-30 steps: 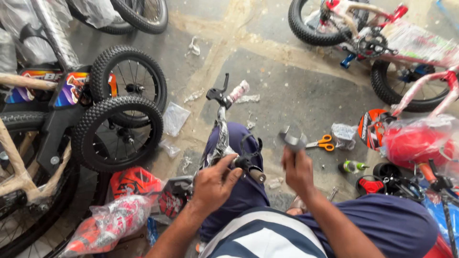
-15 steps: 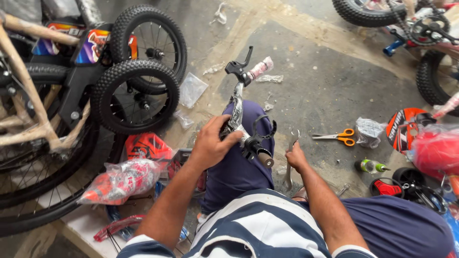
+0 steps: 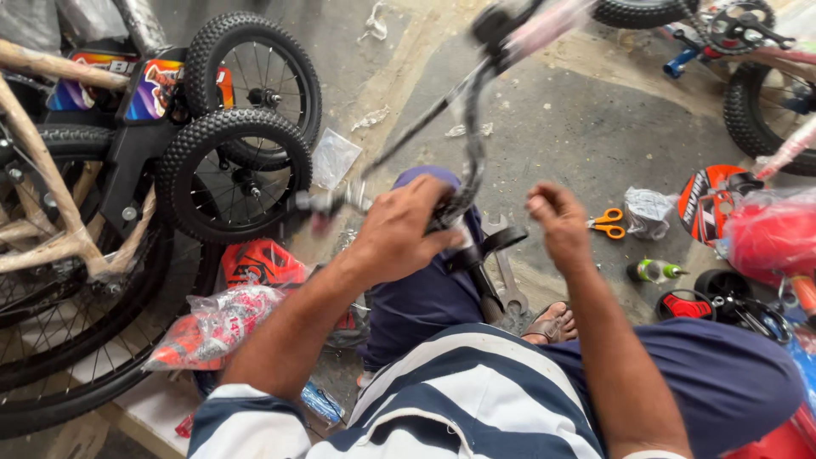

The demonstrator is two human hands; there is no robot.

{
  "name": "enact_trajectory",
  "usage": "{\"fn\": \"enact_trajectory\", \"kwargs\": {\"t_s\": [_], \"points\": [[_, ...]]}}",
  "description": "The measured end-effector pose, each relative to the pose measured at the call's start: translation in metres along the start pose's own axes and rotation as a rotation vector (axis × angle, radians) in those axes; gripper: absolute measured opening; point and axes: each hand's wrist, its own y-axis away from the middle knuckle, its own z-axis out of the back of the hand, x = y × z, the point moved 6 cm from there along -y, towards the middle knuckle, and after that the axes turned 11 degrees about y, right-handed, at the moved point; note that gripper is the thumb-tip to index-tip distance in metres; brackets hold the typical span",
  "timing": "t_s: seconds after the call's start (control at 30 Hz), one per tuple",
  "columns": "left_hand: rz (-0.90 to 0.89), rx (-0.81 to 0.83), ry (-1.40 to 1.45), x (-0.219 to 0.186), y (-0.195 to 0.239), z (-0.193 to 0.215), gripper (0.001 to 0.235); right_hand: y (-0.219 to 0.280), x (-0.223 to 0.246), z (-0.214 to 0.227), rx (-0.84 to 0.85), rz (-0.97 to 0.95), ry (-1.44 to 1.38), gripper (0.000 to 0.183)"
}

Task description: The person assembles a bicycle by first attaching a handlebar stem to the handlebars using a wrench and a screwdriver. They then pick up a red bicycle frame and use a pipe wrench and a large open-ended wrench to tighten the headset nut at the top of the frame's head tube.

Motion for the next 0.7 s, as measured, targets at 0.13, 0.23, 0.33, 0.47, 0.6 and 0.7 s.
{"fn": "enact_trajectory", "kwargs": {"t_s": [0.13,0.23,0.33,0.47,0.6,0.7], "points": [[-0.207,-0.004,-0.029,-0.037,-0.03,-0.007,0.039,0.039,0.113,0.031,-0.167,0.179,-0.128,0.032],[-0.433,0.009,-0.174,-0.057,-0.043,-0.025,0.034,0.072,0.181,0.038,-0.11,0.357,-0.127,0.04],[-0.603,0.048,-0.319,-0.072,-0.05,-0.055,0.029,0.092,0.215,0.043,-0.087,0.375,-0.153,0.049],[-0.765,0.126,-0.399,-0.086,-0.052,-0.083,0.03,0.096,0.215,0.046,-0.091,0.235,-0.413,0.027],[-0.764,-0.093,-0.247,-0.078,-0.053,-0.072,0.028,0.096,0.194,0.065,-0.201,0.12,-0.713,0.015],[-0.429,-0.261,0.182,-0.04,-0.041,-0.063,0.031,0.096,0.182,0.075,-0.184,0.13,-0.912,0.018]]}}
